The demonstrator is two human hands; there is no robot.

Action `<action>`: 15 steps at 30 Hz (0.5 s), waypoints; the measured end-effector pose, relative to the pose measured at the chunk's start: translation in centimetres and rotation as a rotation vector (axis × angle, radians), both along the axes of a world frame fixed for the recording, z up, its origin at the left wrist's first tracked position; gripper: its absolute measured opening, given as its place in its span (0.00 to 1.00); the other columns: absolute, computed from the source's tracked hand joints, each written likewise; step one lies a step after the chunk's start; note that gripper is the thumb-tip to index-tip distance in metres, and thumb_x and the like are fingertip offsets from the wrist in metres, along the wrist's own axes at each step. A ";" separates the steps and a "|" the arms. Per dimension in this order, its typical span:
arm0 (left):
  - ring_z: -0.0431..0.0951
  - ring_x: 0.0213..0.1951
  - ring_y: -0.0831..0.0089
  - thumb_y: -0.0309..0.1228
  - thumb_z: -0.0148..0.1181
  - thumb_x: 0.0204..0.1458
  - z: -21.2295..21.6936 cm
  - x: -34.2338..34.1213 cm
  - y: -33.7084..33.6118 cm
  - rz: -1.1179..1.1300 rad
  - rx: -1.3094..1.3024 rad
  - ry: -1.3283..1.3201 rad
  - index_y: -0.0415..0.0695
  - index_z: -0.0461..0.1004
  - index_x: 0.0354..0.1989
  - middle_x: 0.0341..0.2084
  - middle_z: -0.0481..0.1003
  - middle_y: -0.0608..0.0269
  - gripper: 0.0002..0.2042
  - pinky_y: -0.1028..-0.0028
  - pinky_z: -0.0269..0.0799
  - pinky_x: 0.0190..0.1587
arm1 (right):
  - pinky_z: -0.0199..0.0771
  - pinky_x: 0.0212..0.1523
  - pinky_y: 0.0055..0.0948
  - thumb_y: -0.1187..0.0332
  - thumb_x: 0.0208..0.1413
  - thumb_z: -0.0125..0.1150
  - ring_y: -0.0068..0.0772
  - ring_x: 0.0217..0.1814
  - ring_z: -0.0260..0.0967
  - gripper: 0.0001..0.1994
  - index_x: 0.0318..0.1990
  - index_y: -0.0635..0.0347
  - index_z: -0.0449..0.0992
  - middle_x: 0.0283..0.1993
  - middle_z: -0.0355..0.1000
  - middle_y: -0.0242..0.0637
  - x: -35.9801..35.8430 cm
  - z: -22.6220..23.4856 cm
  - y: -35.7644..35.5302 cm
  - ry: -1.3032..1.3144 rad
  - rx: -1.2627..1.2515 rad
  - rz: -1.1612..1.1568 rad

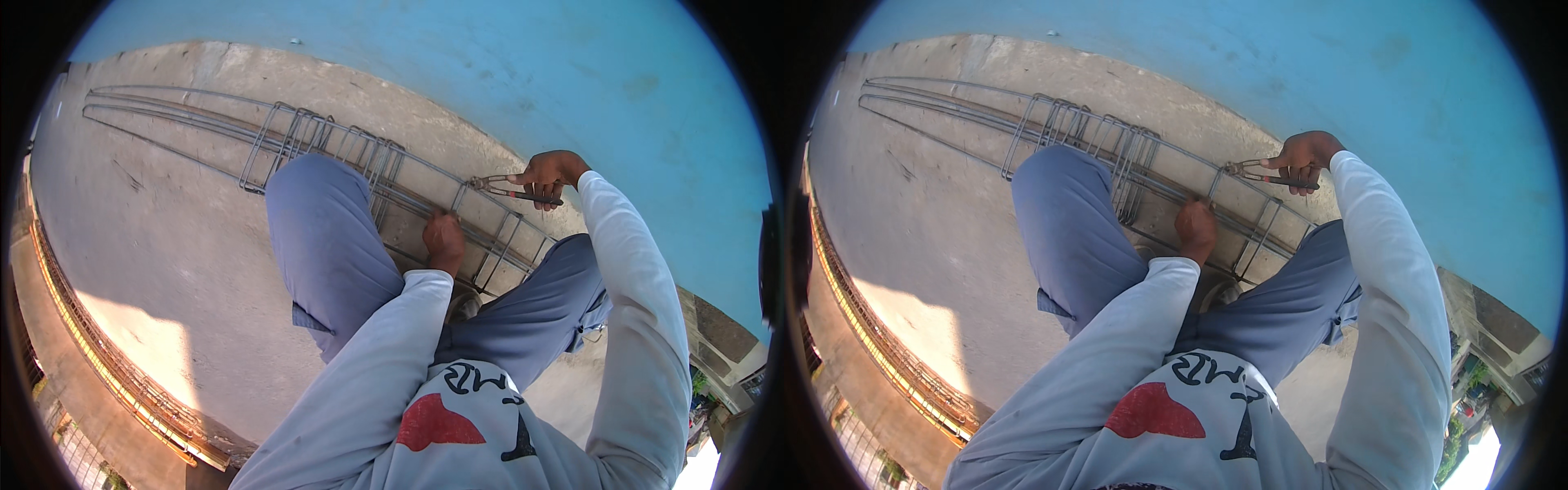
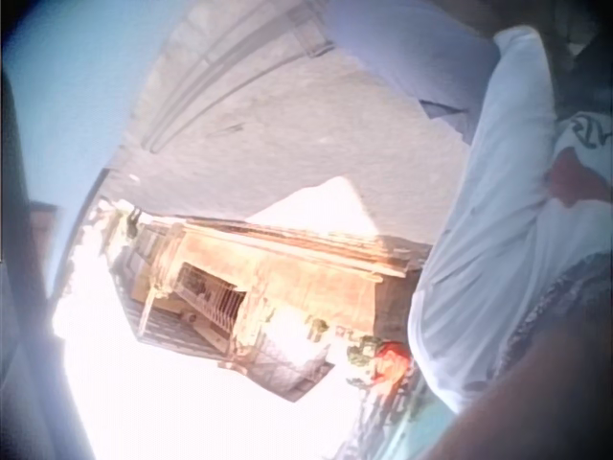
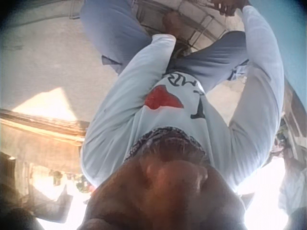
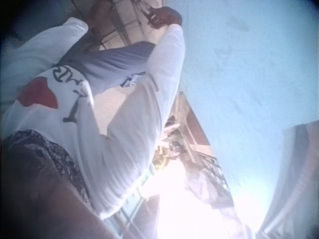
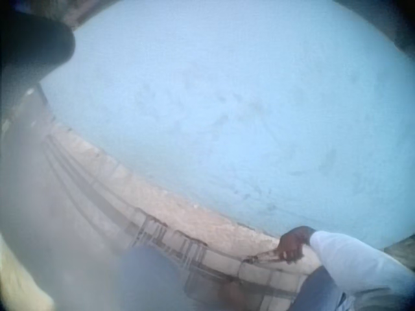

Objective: The person sits on the ground and uses pliers to twist wire ties around the intersections of a rebar cage. They then stand, walk through a narrow alley, and enter a construction site where other workers are present.

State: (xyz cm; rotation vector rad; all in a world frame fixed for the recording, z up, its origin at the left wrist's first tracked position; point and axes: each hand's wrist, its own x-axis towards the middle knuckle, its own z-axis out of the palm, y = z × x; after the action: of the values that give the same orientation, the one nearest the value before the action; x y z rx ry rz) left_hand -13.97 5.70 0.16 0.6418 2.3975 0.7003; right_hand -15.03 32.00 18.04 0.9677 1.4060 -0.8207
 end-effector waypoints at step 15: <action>0.78 0.42 0.45 0.29 0.58 0.50 0.8 0.4 -0.1 0.069 0.099 -0.039 0.39 0.80 0.30 0.38 0.77 0.42 0.07 0.55 0.74 0.45 | 0.71 0.38 0.36 0.64 0.58 0.56 0.36 0.36 0.73 0.12 0.48 0.55 0.71 0.42 0.72 0.37 4.2 0.3 -4.1 1.014 0.838 1.586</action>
State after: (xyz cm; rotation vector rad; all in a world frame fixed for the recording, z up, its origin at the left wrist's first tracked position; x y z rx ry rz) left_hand -13.55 5.55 0.96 0.5820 2.3700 0.8579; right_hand -10.84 27.93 18.33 -0.3735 2.7626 0.6950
